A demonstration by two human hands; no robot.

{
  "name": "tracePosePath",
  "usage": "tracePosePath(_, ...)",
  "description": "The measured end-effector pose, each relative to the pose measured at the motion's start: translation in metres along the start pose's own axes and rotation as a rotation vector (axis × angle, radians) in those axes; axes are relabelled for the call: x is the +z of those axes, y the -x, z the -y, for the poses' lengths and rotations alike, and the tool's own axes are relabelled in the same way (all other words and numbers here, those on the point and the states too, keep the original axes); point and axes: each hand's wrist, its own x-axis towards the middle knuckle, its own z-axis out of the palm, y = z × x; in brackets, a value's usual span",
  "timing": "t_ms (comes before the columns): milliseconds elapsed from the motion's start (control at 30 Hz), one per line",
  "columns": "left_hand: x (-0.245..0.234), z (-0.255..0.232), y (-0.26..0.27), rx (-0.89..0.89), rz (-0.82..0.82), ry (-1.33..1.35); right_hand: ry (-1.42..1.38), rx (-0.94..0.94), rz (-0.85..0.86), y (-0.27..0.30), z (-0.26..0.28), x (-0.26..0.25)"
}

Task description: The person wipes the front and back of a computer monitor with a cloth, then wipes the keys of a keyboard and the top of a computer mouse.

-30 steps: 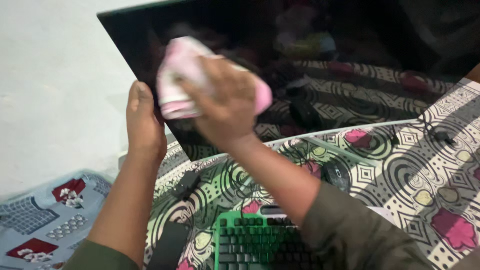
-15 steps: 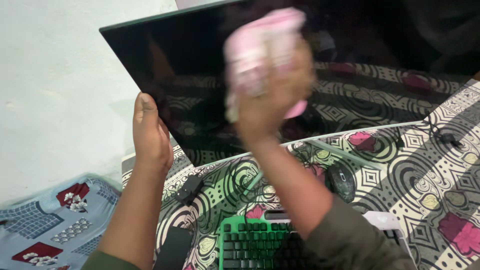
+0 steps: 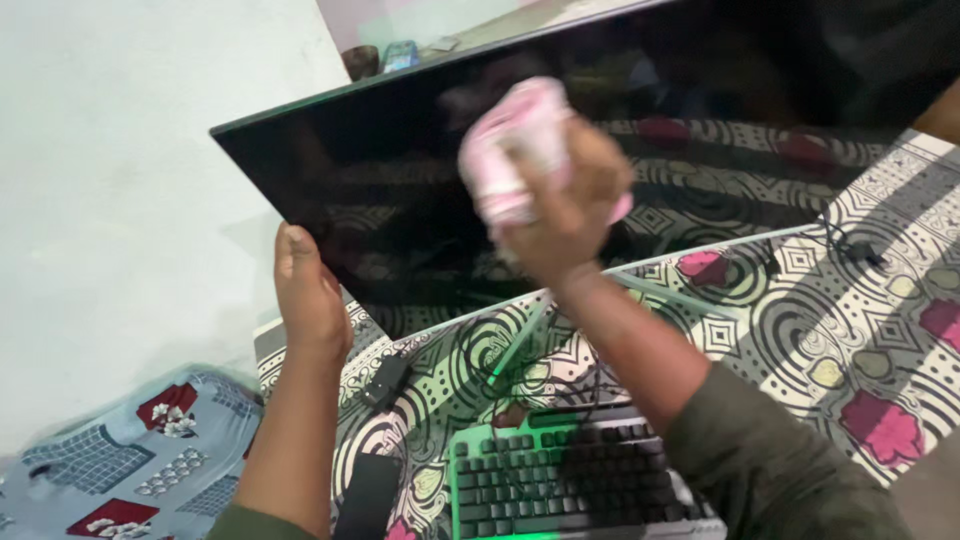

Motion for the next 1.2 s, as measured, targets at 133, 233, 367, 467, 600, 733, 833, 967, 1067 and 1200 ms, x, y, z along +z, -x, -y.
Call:
tracePosePath(133,0.002,-0.003,0.004,-0.08,-0.081,-0.029,-0.069,0.245,-0.11,0.008,-0.1,-0.019)
tracePosePath(233,-0.005,-0.003,0.009,-0.057,-0.089,-0.044,-0.053,0.381,-0.247,0.017,-0.179,-0.03)
tracePosePath(367,-0.015,0.004,0.013,0.028,-0.047,-0.019,-0.156,0.487,-0.421,0.022,-0.282,-0.04)
tracePosePath(467,-0.008,-0.001,0.012,0.063,-0.035,0.0,-0.385,0.375,-0.499,0.026,-0.337,-0.045)
tracePosePath(600,0.001,-0.013,0.014,0.068,0.004,0.004,-0.454,0.583,-0.601,0.025,-0.38,-0.05)
tracePosePath(733,-0.001,-0.012,0.011,0.106,0.058,-0.014,-0.252,0.553,-0.57,0.013,-0.357,-0.049)
tracePosePath(833,-0.002,-0.011,0.011,0.006,-0.057,-0.061,-0.23,0.508,-0.463,-0.003,-0.289,-0.04)
tracePosePath(967,0.003,-0.012,0.013,0.079,0.022,-0.008,-0.128,0.334,-0.281,-0.016,-0.161,-0.02)
tracePosePath(1067,-0.001,-0.008,0.012,0.061,0.013,0.012,-0.064,0.296,-0.103,-0.019,-0.067,-0.014)
tracePosePath(1200,-0.027,0.017,0.01,0.043,-0.019,0.028,-0.161,0.178,0.078,-0.016,0.032,-0.009)
